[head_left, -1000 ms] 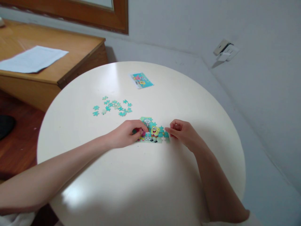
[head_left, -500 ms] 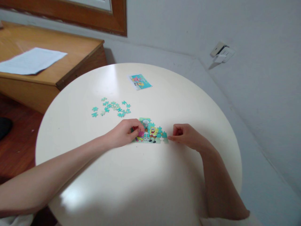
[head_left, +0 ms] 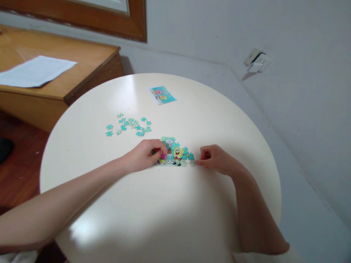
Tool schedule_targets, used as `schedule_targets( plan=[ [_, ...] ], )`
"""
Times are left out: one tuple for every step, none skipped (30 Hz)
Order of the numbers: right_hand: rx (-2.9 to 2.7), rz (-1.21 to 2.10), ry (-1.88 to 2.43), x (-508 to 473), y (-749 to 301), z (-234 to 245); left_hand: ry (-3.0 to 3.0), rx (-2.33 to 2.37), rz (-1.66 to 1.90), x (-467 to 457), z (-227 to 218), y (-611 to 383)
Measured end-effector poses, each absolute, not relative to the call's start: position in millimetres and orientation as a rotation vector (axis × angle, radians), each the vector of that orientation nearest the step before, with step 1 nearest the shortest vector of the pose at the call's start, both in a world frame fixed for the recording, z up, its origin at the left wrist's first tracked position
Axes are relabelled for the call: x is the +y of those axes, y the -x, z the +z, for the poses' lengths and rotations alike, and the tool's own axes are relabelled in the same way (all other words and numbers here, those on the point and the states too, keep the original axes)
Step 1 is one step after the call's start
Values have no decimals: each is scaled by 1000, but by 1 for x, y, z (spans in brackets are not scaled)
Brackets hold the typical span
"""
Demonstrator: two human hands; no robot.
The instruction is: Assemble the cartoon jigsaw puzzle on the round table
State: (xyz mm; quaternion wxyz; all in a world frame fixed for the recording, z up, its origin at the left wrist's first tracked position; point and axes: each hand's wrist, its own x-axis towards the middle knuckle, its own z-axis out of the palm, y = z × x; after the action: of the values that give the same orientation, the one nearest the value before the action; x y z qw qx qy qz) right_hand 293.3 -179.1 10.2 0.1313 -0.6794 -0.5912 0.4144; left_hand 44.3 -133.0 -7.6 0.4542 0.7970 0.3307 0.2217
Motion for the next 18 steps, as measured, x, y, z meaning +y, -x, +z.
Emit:
schedule_targets(
  plan=[
    [-1718, 1199, 1982, -179, -293, 10, -1966, 815, 549, -133, -8, -44],
    [-1722, 1191, 1988, -179, -292, 11, -1966, 815, 551, -133, -8, -45],
    [-1727, 1183, 1990, -179, -292, 11, -1967, 815, 551, -133, -8, -45],
    [-1732, 1176, 1990, -179, -292, 11, -1970, 815, 550, -133, -8, -45],
    [-1738, 1170, 1989, -179, -292, 11, -1975, 816, 547, -133, -8, -45],
    [-1744, 1166, 1991, -178, -292, 10, -1980, 816, 543, -133, -8, -45],
    [-1751, 1164, 1994, -178, -292, 10, -1985, 815, 537, -133, -8, -45],
    [-1758, 1163, 2000, -178, -292, 9, -1990, 816, 534, -132, -8, -45],
    [-1768, 1161, 2005, -178, -292, 9, -1993, 818, 530, -132, -7, -46],
    [-1779, 1157, 2010, -178, -292, 9, -1996, 819, 527, -132, -7, -46],
    [-1793, 1150, 2014, -178, -292, 9, -1999, 819, 525, -132, -7, -46],
    [-1809, 1142, 2016, -178, -292, 10, -2002, 820, 524, -132, -7, -46],
    [-1826, 1131, 2018, -179, -292, 10, -2005, 821, 521, -132, -7, -46],
    [-1842, 1115, 2022, -179, -291, 11, -2009, 822, 518, -133, -7, -46],
    [-1857, 1099, 2024, -179, -291, 12, -2014, 824, 513, -133, -8, -46],
    [-1872, 1085, 2025, -179, -290, 13, -2019, 828, 509, -133, -8, -46],
    [-1886, 1075, 2026, -179, -290, 13, -2026, 832, 503, -133, -8, -46],
    [-1898, 1066, 2025, -179, -290, 13, -2030, 836, 498, -133, -7, -46]
  ],
)
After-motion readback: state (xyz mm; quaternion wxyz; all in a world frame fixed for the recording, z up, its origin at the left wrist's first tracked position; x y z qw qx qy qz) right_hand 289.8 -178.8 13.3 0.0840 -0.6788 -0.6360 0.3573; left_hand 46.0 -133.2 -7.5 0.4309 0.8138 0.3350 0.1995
